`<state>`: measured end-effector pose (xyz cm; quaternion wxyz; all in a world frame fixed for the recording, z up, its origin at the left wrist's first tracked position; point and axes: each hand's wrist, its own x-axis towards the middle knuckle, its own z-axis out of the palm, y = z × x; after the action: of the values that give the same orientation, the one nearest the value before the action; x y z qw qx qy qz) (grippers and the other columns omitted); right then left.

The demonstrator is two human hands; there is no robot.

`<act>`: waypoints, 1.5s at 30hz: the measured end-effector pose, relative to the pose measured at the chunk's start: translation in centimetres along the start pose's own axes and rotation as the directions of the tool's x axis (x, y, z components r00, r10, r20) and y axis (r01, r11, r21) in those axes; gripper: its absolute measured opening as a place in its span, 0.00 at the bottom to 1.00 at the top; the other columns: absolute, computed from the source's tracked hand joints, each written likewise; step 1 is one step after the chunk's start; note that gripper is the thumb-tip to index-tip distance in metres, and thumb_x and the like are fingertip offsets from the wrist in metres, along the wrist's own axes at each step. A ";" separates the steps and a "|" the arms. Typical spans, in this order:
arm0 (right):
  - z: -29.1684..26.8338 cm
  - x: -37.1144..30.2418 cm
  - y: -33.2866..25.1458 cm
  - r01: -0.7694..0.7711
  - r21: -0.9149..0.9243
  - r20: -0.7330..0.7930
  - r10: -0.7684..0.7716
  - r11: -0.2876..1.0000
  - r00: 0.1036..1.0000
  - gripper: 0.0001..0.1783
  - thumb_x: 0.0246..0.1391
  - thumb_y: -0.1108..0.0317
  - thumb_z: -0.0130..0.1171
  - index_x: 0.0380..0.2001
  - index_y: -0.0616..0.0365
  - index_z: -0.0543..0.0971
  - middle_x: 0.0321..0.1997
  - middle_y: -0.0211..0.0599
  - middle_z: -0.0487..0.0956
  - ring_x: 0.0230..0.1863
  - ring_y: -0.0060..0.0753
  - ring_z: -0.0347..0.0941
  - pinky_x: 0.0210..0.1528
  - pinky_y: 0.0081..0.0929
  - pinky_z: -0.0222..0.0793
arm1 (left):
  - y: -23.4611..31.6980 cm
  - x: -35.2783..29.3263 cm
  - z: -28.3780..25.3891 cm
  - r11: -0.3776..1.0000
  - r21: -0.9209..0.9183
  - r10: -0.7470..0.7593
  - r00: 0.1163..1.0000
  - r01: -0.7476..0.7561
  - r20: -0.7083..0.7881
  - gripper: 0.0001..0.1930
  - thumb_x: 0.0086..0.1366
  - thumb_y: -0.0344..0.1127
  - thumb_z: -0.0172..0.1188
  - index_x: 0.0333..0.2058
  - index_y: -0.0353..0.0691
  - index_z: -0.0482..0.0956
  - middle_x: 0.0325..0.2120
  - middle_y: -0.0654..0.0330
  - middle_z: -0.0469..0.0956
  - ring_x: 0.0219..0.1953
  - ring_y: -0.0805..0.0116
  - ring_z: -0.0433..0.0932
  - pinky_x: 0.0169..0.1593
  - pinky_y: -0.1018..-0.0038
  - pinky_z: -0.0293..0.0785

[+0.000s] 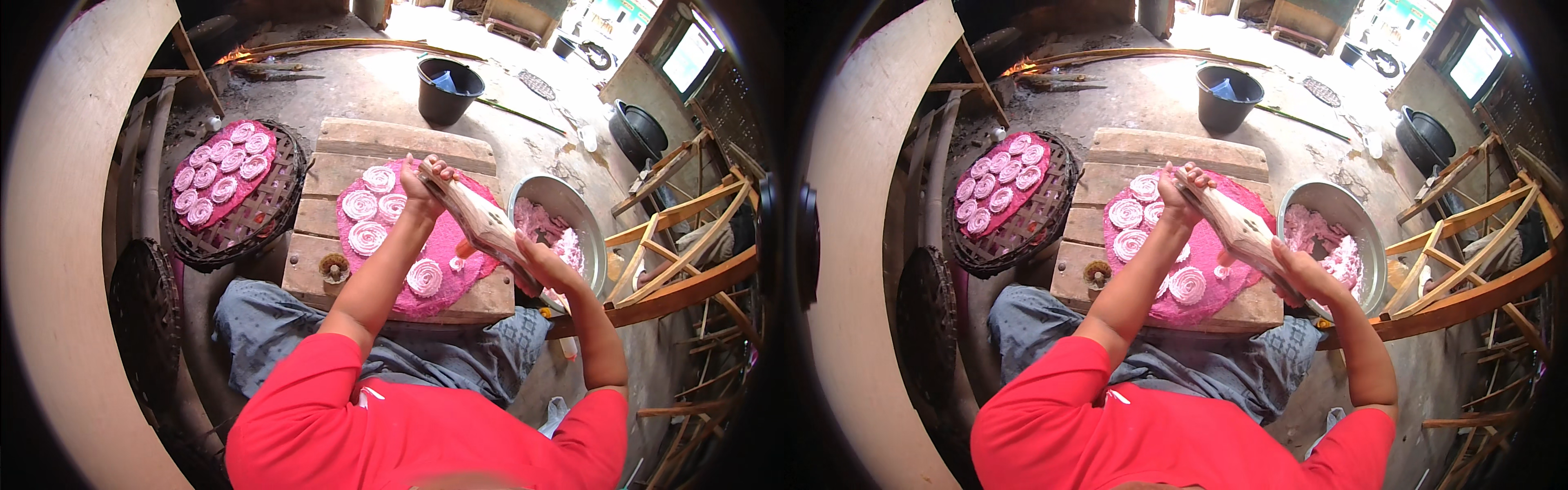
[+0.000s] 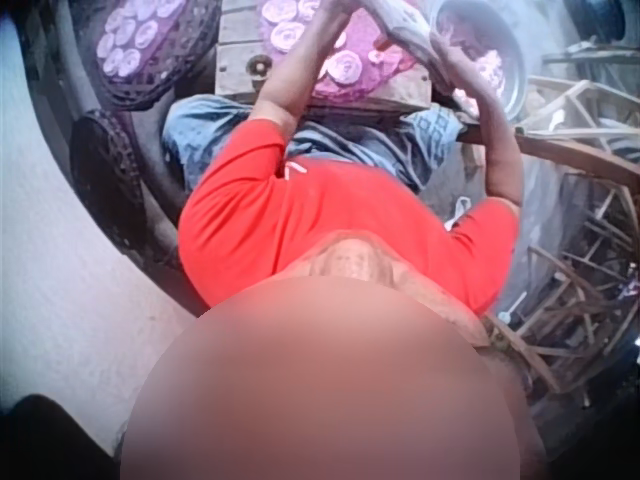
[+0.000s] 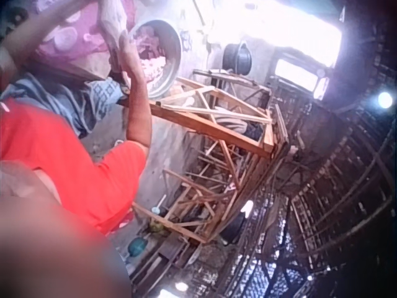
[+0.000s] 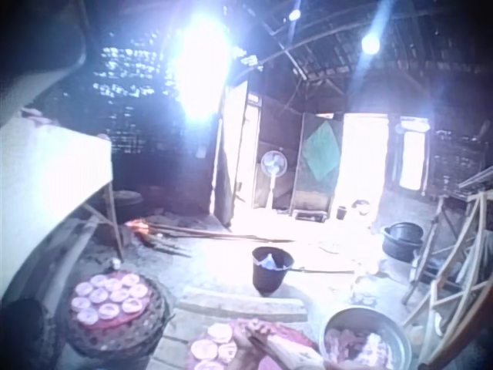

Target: The person uses a wooden piping tool to squeeze pink paste into rose-shaped swirls on a pink mat, then transfers the finished swirls into a woven basket. The person repeatedly scoops paste from a metal bowl and pipes new swirls in sequence.

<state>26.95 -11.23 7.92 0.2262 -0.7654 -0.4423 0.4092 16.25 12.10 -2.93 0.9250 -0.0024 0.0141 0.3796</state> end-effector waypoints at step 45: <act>7.9 5.7 10.8 -0.141 0.261 -0.011 0.149 0.955 0.989 0.23 0.63 0.48 0.45 0.44 0.58 0.74 0.31 0.38 0.74 0.24 0.27 0.71 0.27 0.26 0.67 | -0.5 -1.0 1.0 0.929 -0.312 -0.130 0.964 0.200 0.231 0.21 0.66 0.52 0.38 0.18 0.48 0.64 0.08 0.72 0.57 0.11 0.77 0.57 0.21 0.76 0.59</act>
<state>27.29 -11.92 -6.59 0.3007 -0.7657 -0.3241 0.4672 15.89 11.05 -1.87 0.9364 -0.1200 -0.1466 0.2952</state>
